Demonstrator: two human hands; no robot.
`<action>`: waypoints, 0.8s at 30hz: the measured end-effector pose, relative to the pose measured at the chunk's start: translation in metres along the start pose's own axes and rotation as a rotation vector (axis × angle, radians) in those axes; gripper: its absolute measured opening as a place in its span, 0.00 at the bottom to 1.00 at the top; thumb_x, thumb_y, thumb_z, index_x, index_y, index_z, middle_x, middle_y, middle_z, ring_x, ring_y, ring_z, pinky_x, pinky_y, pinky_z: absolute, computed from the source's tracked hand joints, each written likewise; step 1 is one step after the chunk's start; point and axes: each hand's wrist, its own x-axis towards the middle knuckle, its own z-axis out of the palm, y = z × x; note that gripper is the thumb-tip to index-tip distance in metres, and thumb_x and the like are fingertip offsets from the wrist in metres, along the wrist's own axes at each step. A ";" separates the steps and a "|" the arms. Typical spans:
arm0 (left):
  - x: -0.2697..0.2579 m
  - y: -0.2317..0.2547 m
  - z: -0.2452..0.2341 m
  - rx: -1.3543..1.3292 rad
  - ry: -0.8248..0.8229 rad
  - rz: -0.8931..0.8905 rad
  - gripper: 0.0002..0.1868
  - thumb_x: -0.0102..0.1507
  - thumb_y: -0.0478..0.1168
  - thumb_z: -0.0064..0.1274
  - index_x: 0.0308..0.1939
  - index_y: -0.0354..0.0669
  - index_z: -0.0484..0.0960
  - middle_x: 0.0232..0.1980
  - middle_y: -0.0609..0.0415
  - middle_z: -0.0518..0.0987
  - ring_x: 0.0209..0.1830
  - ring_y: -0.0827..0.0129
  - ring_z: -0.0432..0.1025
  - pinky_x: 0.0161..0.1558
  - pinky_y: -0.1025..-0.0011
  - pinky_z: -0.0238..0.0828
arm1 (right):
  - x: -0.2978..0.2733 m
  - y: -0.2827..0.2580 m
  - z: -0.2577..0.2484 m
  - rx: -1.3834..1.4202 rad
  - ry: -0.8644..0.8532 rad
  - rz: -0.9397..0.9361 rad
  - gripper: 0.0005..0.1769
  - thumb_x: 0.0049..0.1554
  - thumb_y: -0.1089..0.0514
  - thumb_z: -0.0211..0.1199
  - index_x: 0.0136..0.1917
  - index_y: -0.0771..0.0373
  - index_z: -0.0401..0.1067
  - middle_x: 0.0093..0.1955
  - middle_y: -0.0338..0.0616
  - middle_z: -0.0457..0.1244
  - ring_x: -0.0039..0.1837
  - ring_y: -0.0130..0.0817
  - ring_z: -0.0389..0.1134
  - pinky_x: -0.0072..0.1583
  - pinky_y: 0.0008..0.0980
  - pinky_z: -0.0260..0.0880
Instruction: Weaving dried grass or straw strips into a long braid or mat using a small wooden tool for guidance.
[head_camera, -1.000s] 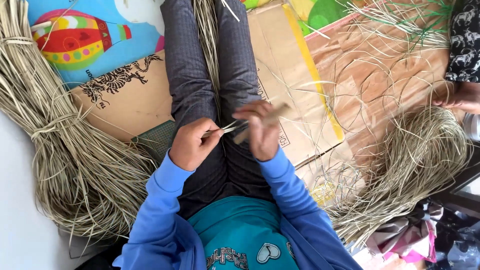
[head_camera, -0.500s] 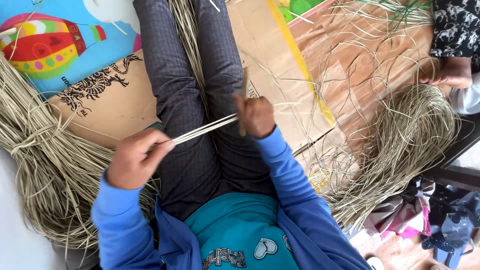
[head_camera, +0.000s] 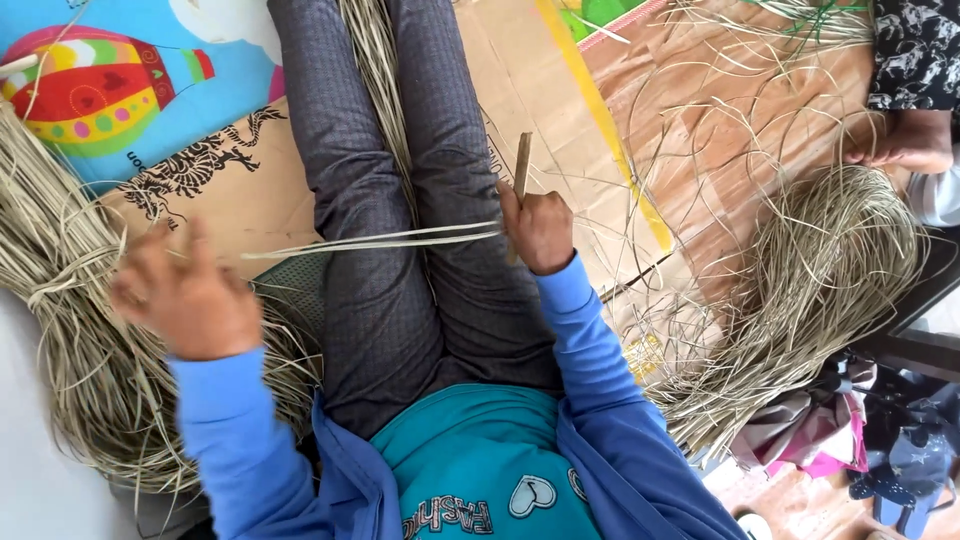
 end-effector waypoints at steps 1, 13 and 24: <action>0.004 0.026 0.003 0.002 -0.003 -0.003 0.36 0.54 0.24 0.65 0.68 0.36 0.82 0.67 0.33 0.70 0.66 0.37 0.61 0.62 0.32 0.47 | -0.001 -0.004 0.004 0.002 -0.004 -0.002 0.29 0.61 0.47 0.67 0.23 0.66 0.74 0.18 0.47 0.59 0.23 0.44 0.60 0.30 0.38 0.62; 0.010 0.163 0.047 -0.584 -0.500 0.398 0.10 0.70 0.50 0.52 0.46 0.54 0.85 0.37 0.58 0.83 0.41 0.58 0.80 0.50 0.54 0.71 | 0.008 -0.050 -0.036 0.126 -0.207 0.016 0.36 0.64 0.40 0.60 0.19 0.57 0.73 0.19 0.49 0.62 0.34 0.55 0.70 0.44 0.47 0.75; 0.018 0.159 0.042 -0.714 -0.762 0.100 0.11 0.71 0.51 0.48 0.46 0.55 0.83 0.36 0.57 0.82 0.40 0.54 0.80 0.43 0.55 0.77 | -0.001 -0.041 -0.104 0.685 -0.175 -0.056 0.04 0.61 0.63 0.66 0.50 0.60 0.81 0.38 0.42 0.66 0.36 0.35 0.67 0.45 0.35 0.71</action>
